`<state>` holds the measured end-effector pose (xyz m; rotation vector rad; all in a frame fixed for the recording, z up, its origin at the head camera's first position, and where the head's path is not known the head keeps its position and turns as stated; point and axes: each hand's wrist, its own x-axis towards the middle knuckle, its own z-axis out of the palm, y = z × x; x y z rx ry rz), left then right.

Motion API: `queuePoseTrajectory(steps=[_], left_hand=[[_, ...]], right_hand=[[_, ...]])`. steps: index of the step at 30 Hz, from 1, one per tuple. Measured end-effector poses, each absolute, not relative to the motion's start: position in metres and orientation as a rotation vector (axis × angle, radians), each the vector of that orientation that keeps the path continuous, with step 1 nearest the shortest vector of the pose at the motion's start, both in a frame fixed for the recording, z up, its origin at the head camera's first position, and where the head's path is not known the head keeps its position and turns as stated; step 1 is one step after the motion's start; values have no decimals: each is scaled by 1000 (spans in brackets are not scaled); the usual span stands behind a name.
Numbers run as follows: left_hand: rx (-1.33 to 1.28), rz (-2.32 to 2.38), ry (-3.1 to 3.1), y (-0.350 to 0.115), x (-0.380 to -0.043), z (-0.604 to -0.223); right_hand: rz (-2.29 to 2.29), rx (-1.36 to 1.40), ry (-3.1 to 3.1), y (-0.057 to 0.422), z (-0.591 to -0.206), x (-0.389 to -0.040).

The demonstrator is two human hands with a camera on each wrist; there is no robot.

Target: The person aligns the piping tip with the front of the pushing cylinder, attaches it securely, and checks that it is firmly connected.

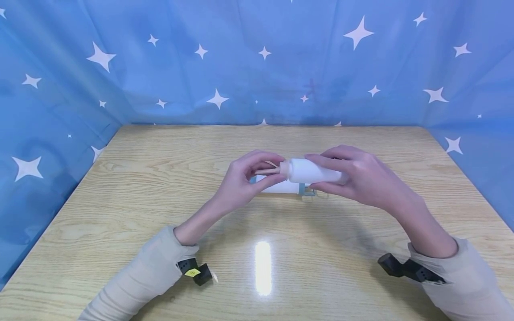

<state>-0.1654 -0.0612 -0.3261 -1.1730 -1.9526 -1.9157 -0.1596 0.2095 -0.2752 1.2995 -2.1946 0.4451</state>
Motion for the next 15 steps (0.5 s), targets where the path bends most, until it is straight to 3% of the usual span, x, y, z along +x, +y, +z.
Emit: queuePoseTrajectory(steps=[15], left_hand=[[-1189,-1912,-1913,-61,-165,-325]], right_hand=[[485,1262,-2242,209,-277,-160]])
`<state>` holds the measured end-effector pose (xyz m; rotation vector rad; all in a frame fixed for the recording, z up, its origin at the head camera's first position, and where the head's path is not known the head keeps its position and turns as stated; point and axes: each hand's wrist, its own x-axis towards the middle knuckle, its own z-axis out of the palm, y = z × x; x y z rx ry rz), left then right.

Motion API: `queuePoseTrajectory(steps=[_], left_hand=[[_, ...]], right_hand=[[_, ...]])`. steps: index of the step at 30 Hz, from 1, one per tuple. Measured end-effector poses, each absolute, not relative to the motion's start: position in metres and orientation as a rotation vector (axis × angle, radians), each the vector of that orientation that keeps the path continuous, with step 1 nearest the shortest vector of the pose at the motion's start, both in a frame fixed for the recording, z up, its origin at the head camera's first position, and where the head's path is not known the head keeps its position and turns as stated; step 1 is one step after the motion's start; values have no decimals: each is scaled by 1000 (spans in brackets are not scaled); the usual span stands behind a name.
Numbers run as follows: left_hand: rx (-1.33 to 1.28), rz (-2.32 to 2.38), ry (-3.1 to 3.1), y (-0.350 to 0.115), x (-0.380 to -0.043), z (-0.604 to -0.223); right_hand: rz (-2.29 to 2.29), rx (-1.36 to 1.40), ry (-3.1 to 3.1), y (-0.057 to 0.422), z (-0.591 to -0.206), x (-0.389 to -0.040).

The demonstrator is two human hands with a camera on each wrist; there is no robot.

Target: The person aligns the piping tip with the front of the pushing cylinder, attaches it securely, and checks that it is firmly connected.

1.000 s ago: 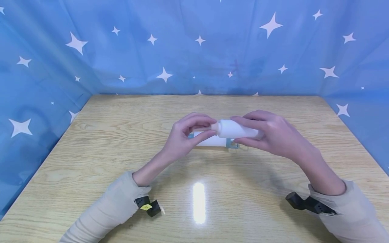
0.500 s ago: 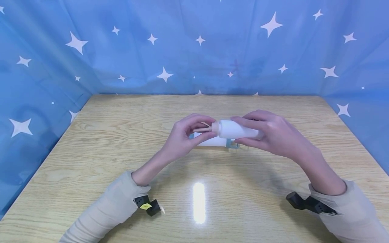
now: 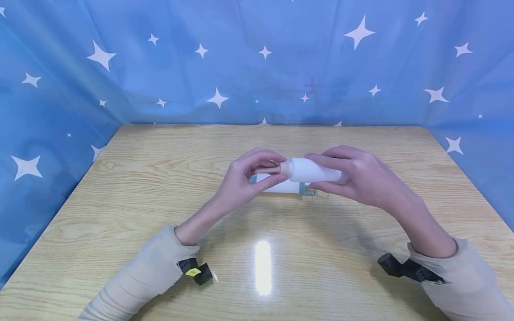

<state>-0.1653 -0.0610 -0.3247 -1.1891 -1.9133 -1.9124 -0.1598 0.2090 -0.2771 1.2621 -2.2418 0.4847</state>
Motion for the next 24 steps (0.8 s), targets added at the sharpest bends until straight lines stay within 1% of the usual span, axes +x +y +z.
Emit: queuePoseTrajectory(steps=[15,24], left_hand=[[-1100,-1965,-2054,-63,-167,-327],[-1106,-1986,-2100,-64,-167,-329]], right_hand=[[477,1280,-2235,207,-277,-160],[477,1280,-2247,208,-277,-159]])
